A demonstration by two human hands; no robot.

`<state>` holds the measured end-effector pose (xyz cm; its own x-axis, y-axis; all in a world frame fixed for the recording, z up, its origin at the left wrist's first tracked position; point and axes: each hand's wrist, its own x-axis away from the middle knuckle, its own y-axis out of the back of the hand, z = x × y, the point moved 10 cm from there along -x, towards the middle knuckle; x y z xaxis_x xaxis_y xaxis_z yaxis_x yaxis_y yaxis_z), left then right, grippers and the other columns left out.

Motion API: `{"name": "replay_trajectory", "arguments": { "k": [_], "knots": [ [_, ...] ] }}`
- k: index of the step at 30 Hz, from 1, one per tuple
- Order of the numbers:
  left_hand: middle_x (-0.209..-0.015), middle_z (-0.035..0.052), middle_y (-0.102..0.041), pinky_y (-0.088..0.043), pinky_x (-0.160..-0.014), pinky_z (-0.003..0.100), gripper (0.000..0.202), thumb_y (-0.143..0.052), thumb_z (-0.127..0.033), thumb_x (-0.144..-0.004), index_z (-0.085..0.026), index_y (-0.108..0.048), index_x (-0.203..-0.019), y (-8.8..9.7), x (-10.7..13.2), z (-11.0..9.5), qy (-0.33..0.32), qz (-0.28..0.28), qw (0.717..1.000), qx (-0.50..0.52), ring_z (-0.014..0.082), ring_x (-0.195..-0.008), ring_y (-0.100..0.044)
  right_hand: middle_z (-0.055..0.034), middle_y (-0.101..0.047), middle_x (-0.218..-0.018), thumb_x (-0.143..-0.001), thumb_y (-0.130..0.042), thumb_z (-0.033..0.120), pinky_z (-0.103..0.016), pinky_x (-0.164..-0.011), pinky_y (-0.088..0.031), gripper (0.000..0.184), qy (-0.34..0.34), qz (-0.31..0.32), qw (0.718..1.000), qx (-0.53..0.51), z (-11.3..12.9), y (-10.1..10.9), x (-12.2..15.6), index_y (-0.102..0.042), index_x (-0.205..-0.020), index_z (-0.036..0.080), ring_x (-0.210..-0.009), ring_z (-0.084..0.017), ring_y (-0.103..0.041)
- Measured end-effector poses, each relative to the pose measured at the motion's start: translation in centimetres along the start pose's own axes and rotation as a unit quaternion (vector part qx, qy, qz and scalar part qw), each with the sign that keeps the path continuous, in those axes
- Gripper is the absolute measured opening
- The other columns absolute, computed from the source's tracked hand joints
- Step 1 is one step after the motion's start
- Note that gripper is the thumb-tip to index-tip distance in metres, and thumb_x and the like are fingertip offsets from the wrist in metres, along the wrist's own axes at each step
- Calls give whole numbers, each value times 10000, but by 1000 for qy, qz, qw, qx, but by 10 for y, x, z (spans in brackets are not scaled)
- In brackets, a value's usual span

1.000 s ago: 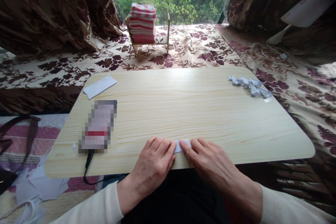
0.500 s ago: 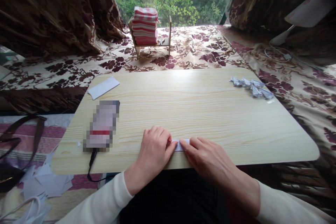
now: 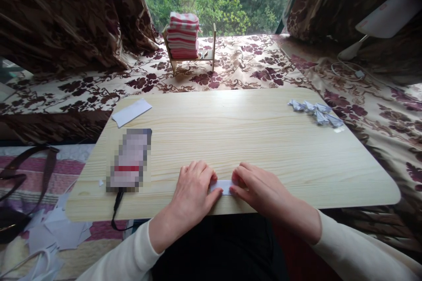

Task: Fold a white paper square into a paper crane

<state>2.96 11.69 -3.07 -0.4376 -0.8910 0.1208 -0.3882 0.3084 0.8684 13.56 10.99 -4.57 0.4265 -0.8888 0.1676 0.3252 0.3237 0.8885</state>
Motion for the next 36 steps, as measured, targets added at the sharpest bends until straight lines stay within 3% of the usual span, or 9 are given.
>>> {"name": "replay_trajectory", "arguments": {
  "k": [7,12,16,24,26,28,32,34,36],
  "knots": [
    [-870,19,-591,-354,-793,376,131,-656,-184,-753,-199,-531,-788,0,4,-2,-5,-3,1000,26,226,-891,-514,15,-556,-790,-804,-652,228,-264,-591,-314,112,-17,18,999,-24,-2,-1,1,-544,-811,198,-681,-140,-506],
    [-757,-4,-606,-362,-773,346,126,-596,-117,-770,-195,-518,-710,0,8,-3,14,-30,993,112,187,-791,-535,-13,-578,-875,-822,-626,206,-273,-634,-349,63,-24,-4,998,-66,1,0,2,-605,-882,207,-748,-157,-533],
    [-745,-9,-641,-371,-778,328,79,-597,-128,-785,-193,-598,-739,2,9,-1,36,-32,984,171,169,-760,-555,-21,-592,-835,-867,-594,235,-277,-686,-384,110,10,-31,989,-147,9,2,2,-637,-772,199,-805,-169,-542],
    [-641,-11,-638,-368,-765,329,223,-541,-122,-818,-191,-628,-625,2,10,-7,21,-61,986,152,160,-702,-563,-9,-585,-695,-838,-557,161,-286,-675,-393,189,0,-55,977,-207,14,8,1,-584,-652,179,-723,-159,-534],
    [-650,-8,-646,-382,-759,326,216,-536,-135,-823,-196,-637,-641,16,13,4,24,-94,986,138,161,-705,-573,-8,-585,-687,-837,-540,171,-294,-671,-393,188,-6,-59,977,-203,11,9,2,-569,-653,185,-712,-162,-534],
    [-670,7,-650,-397,-762,336,235,-509,-166,-848,-198,-642,-657,46,22,29,39,-166,982,79,174,-725,-579,-13,-586,-694,-849,-512,195,-306,-666,-395,185,-16,-69,979,-193,4,10,4,-562,-670,192,-713,-173,-536],
    [-1070,104,-645,-400,-851,423,274,-468,-298,-899,-200,-687,-1032,113,59,99,137,-294,934,-149,276,-1002,-546,-26,-593,-735,-888,-454,236,-321,-674,-410,204,-6,-66,978,-197,-3,8,7,-560,-717,205,-731,-184,-549],
    [-1190,132,-596,-393,-866,465,313,-475,-352,-899,-204,-683,-1079,124,72,129,190,-277,914,-228,328,-1095,-502,-31,-597,-742,-891,-449,239,-327,-679,-414,204,2,-68,979,-191,-3,7,7,-554,-718,210,-738,-191,-552],
    [-1195,135,-597,-388,-887,488,298,-478,-354,-898,-211,-699,-1039,123,77,144,201,-244,913,-256,334,-1114,-495,-33,-599,-739,-887,-453,243,-331,-677,-415,200,2,-71,980,-184,-2,7,8,-549,-714,216,-740,-197,-553]
  ]
}}
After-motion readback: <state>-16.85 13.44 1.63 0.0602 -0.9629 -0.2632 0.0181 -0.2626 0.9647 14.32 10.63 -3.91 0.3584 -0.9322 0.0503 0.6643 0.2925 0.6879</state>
